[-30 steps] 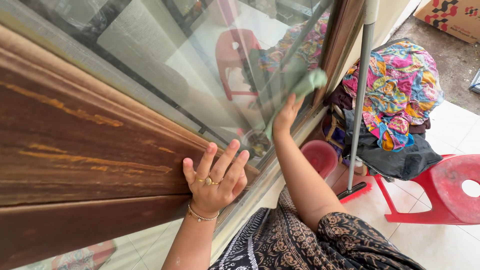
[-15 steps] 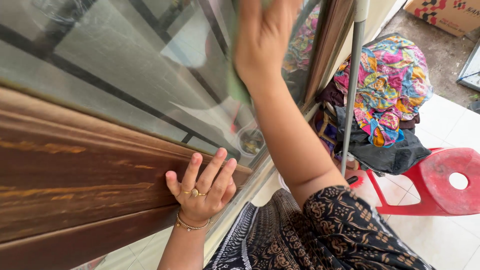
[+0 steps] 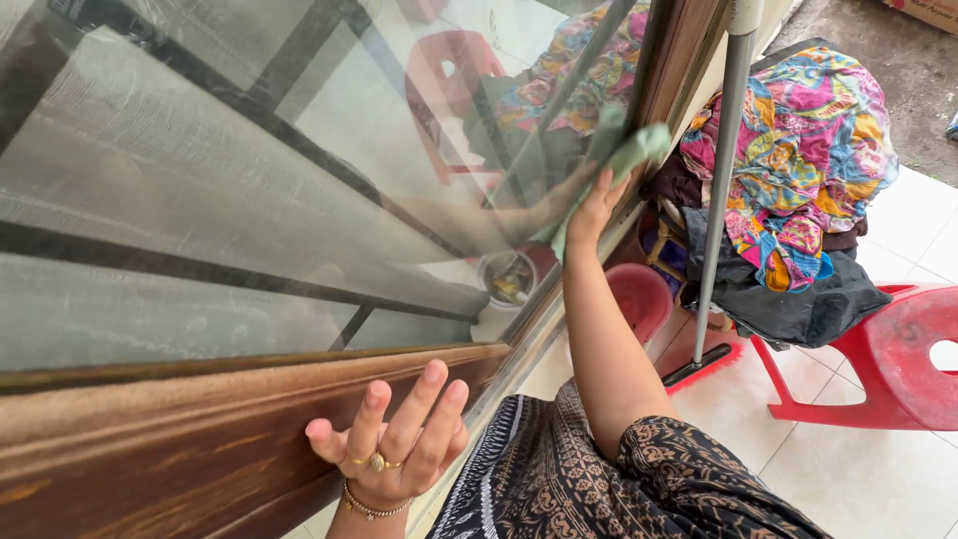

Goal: The person wipes a glass window with a cloth, using a circular motion to clean the surface.

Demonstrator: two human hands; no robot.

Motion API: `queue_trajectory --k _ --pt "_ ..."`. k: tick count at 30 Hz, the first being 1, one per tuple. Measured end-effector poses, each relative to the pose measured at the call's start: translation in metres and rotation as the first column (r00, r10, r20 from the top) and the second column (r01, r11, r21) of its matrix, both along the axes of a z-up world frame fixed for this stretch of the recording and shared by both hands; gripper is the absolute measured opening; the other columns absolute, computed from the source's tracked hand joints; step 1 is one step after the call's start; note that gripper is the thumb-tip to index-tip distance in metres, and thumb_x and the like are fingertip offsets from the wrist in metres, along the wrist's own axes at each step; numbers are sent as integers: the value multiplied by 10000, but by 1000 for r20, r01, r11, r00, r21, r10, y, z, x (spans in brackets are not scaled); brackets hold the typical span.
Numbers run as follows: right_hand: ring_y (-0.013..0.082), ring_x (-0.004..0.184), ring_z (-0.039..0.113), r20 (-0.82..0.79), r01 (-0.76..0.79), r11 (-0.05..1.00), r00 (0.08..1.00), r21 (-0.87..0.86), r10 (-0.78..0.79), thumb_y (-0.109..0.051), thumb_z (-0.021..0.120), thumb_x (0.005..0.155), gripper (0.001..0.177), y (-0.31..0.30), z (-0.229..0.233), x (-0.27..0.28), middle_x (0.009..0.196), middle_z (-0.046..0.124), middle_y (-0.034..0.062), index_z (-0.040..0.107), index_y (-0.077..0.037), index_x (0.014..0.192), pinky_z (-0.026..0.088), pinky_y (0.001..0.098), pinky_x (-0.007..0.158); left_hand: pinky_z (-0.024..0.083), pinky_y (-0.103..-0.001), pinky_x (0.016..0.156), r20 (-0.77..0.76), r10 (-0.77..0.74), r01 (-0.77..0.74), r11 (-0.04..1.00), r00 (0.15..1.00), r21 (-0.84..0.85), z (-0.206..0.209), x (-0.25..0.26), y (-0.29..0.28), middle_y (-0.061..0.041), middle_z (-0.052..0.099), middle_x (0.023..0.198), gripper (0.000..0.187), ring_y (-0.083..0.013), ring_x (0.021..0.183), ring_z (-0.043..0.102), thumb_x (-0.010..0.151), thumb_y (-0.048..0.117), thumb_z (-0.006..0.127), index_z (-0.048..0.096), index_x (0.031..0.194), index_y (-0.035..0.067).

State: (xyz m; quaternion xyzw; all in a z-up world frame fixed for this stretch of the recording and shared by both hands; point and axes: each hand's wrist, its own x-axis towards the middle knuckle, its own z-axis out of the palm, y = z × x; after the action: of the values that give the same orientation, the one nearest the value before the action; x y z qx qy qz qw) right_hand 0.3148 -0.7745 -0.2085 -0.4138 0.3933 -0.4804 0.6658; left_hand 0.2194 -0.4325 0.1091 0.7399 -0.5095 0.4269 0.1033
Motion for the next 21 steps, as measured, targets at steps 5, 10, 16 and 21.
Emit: queue_trajectory --k 5,10,16,21 --pt "332 1569 165 -261 -14 981 963 194 66 -647 385 1016 905 25 -90 -19 1712 118 177 186 3 1614 167 397 1256 -23 -508 1303 -40 13 -13 1000 999 1 -3 -4 1 128 693 1308 208 -209 1527 335 1063 327 569 683 1236 344" --pt "351 1434 413 -79 -16 887 995 462 59 -544 348 1005 763 127 -97 -38 1568 358 213 276 -33 1567 352 424 1166 1 -515 1297 11 -14 14 1000 1000 8 5 3 -3 102 698 1330 236 -222 1503 367 1076 334 577 693 1279 300" --pt "316 1451 371 16 -85 996 996 5 85 -457 366 1077 702 214 -1 -53 1603 330 217 234 5 1589 296 402 1194 28 -518 1297 20 -1 0 999 1000 38 14 2 -5 79 680 1386 272 -244 1487 403 1095 295 553 686 1331 277" --pt "278 1494 366 196 -188 928 946 -321 260 -372 294 1160 593 224 158 -66 1686 258 180 213 -18 1630 279 372 1271 79 -528 1291 1 -22 22 1000 1000 14 12 0 -1 50 627 1453 314 -246 1498 400 1118 358 513 633 1394 267"
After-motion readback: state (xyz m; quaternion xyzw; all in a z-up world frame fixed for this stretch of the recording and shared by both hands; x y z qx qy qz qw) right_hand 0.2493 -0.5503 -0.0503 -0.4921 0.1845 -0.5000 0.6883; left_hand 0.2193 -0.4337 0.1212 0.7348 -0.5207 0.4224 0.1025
